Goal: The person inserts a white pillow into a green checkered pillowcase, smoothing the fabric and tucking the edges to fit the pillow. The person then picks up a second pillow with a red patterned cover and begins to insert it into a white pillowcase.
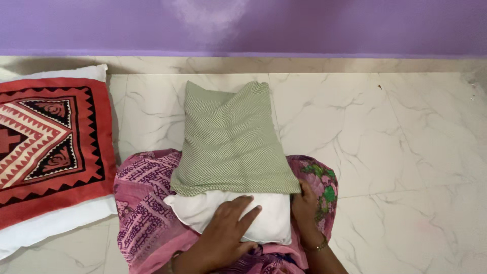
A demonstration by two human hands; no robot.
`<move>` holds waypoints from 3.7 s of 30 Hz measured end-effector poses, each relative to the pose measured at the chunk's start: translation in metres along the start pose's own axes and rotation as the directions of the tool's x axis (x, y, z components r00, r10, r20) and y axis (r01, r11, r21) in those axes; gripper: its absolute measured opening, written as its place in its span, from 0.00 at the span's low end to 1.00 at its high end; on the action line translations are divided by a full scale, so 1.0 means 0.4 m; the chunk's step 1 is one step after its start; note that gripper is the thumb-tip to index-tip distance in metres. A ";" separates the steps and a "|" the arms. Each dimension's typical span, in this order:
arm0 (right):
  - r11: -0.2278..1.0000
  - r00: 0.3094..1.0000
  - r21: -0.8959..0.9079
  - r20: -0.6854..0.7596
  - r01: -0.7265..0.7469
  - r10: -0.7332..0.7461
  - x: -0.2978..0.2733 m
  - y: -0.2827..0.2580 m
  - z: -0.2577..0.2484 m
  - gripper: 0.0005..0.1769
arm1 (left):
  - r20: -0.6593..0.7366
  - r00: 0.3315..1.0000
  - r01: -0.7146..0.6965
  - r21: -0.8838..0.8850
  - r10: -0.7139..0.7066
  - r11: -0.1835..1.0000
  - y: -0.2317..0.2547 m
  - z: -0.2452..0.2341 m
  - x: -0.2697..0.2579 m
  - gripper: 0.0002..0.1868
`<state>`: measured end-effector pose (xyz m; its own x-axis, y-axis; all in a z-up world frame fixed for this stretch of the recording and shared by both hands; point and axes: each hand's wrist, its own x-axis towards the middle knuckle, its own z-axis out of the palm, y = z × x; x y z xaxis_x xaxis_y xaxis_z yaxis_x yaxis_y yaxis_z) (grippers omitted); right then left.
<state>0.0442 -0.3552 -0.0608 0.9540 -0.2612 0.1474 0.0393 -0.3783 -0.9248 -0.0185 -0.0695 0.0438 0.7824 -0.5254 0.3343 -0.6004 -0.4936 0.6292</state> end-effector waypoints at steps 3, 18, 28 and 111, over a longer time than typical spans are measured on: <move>0.977 0.979 0.066 0.013 0.201 -0.203 0.078 -0.056 0.028 0.14 | 0.055 0.997 -0.063 0.136 0.056 0.989 0.017 0.056 0.068 0.49; 0.951 0.763 0.088 0.576 0.297 -0.292 0.063 -0.220 -0.047 0.03 | -0.439 0.890 0.260 0.270 -0.121 0.927 -0.105 -0.029 0.199 0.14; 0.933 0.822 0.030 0.463 0.359 -0.332 -0.035 -0.221 -0.070 0.16 | 0.068 0.925 0.346 0.252 -0.373 0.904 -0.096 0.183 0.187 0.08; 0.834 0.675 -0.224 0.705 0.504 -0.218 -0.106 -0.258 0.090 0.45 | -0.113 0.573 0.634 -0.567 -0.812 0.526 -0.392 0.079 -0.246 0.31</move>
<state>0.0103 -0.2732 0.0156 0.8448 0.5323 0.0538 0.4466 -0.6463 -0.6188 -0.0064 0.0378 -0.1097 0.9543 0.1780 -0.2399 0.2737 -0.1995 0.9409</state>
